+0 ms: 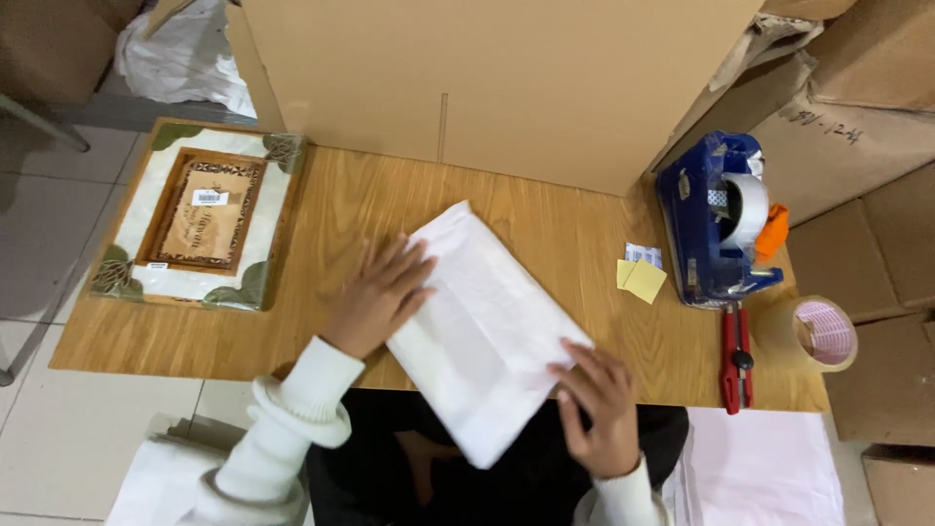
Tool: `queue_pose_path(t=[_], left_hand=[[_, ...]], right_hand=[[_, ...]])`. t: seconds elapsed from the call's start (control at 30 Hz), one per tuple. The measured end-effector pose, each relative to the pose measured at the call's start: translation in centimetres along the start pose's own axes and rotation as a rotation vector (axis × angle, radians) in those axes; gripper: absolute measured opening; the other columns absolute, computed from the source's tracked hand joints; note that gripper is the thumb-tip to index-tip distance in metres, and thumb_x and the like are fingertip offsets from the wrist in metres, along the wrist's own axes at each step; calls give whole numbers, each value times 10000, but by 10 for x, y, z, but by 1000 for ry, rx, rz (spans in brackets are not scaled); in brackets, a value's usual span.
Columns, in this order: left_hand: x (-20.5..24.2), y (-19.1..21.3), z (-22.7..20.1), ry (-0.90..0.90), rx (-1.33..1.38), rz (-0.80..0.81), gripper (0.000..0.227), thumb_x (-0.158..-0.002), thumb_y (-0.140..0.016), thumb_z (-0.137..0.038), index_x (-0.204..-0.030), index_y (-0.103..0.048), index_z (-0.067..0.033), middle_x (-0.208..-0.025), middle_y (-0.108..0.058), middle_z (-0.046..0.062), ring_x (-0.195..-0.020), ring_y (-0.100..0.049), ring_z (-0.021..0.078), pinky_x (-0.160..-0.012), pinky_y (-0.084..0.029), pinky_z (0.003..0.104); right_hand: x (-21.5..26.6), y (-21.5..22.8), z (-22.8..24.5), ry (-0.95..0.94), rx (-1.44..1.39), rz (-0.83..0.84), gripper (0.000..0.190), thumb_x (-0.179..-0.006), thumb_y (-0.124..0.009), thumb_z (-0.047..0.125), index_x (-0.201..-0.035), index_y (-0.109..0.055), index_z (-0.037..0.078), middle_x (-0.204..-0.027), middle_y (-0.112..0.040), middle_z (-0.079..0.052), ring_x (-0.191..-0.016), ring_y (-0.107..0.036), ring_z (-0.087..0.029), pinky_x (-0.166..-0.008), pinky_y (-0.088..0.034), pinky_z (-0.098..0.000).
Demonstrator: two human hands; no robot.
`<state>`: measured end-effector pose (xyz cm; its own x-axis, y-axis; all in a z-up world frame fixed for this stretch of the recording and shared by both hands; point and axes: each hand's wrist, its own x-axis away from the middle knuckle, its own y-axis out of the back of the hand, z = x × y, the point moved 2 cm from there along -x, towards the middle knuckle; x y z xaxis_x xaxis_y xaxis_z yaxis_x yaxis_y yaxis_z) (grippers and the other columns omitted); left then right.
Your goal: Wrapping a picture frame in white protective paper on a wooden table.
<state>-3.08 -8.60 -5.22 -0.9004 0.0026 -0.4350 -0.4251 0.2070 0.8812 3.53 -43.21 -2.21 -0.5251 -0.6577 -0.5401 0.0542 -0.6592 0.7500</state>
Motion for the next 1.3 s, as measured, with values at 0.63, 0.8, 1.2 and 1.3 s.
queue_pose_path(t=[0.63,0.8,1.2,1.3], left_hand=[[126,77,-114,517,78,-321,630,-941,-630,-422,-1450,-533,-64,-1484,-518,203,-1340,-549,367,-1082,-471,490],[148,58,-126,294,52,-234,723,-845,-793,-396,-1450,-517,-111,-1541,-451,188,-1415,-512,357,-1174,-487,466],[110,100,-65,-39,93,-126,549,-983,-585,-46,-1507,-476,-167,-1634,-373,98,-1491,-435,371,-1236,-369,650],[100,89,-38,-38,26,-155,647,-911,-683,11,-1490,-502,-214,-1582,-469,119,-1395,-555,389,-1195,-436,644]], right_hand=[[36,-61,81,279,-80,-176,230,-921,-753,115,-1111,-727,242,-1138,-690,46,-962,-693,-97,-870,-410,-320],[34,-58,76,327,-124,-177,148,-983,-649,118,-1097,-724,176,-1151,-740,-3,-982,-719,-139,-876,-439,-296],[21,-56,95,389,-119,-189,146,-1014,-644,154,-1074,-763,213,-1208,-755,17,-1025,-681,-142,-876,-496,-261],[-10,-45,121,442,-138,-205,145,-1026,-611,114,-1069,-748,140,-1198,-762,-56,-1017,-672,-157,-884,-520,-251]])
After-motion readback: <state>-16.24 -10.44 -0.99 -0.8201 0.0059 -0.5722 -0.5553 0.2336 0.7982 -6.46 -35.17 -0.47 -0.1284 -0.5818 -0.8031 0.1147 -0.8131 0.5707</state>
